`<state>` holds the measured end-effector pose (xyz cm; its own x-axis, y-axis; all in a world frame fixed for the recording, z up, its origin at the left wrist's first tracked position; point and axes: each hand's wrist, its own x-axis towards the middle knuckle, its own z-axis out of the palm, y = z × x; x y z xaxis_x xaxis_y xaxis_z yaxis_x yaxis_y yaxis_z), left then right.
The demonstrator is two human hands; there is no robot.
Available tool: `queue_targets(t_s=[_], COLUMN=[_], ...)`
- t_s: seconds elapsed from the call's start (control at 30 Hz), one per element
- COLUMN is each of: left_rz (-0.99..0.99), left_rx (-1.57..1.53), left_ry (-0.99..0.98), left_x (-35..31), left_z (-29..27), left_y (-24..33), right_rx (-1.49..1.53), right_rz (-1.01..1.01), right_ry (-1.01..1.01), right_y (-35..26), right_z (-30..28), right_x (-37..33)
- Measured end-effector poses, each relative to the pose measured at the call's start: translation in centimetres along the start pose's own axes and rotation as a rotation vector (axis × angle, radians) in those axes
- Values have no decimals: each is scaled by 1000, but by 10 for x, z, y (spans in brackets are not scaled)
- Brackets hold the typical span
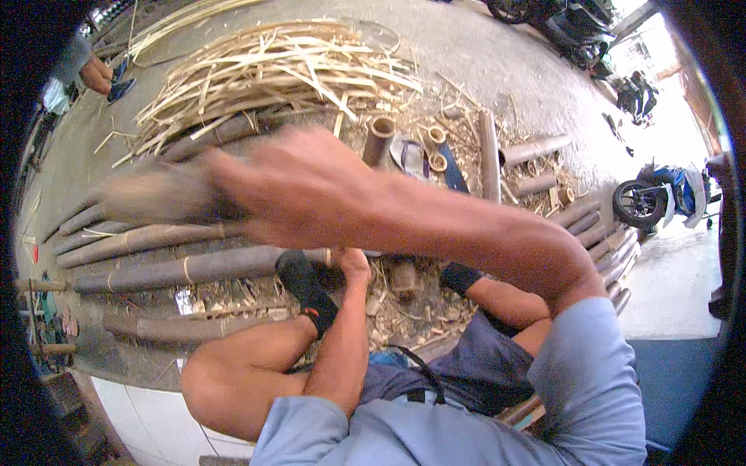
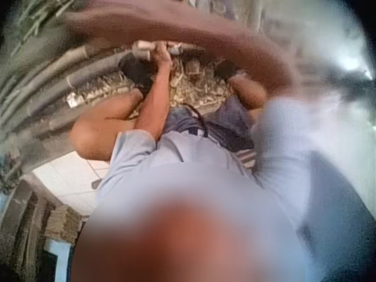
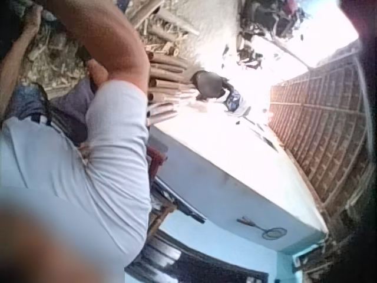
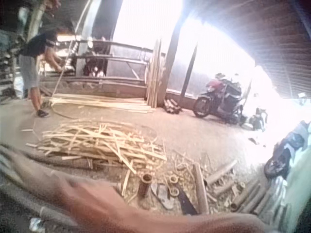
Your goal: The person measures bamboo poles with a tape measure, then uses a wooden mallet to strike and split a bamboo segment. The person handles multiple bamboo pieces and tools on the floor.
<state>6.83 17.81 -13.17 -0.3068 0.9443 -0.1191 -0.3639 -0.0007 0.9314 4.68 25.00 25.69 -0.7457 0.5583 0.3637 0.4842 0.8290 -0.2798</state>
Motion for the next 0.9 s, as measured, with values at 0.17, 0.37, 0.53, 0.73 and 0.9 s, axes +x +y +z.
queue_targets(t_s=[0.17, 0.37, 0.53, 0.73, 0.9], left_rz=[-52, -92, -139, -214, -546], left_rx=[-45, -154, -173, -231, -595], left_ry=[7, 86, 46, 56, 289], left_x=[8, -8, 3, -2, 7], left_z=[1, 6, 10, 12, 27], left_y=[-3, -4, -4, -11, 1], right_rx=[397, -288, -15, -147, -120], right_rz=[-174, 166, -3, 309, 600], right_ry=[421, -669, 18, -797, -484], right_y=[-26, 30, -3, 11, 17], right_z=[13, 7, 7, 18, -17], right_x=[21, -75, -24, -105, -168])
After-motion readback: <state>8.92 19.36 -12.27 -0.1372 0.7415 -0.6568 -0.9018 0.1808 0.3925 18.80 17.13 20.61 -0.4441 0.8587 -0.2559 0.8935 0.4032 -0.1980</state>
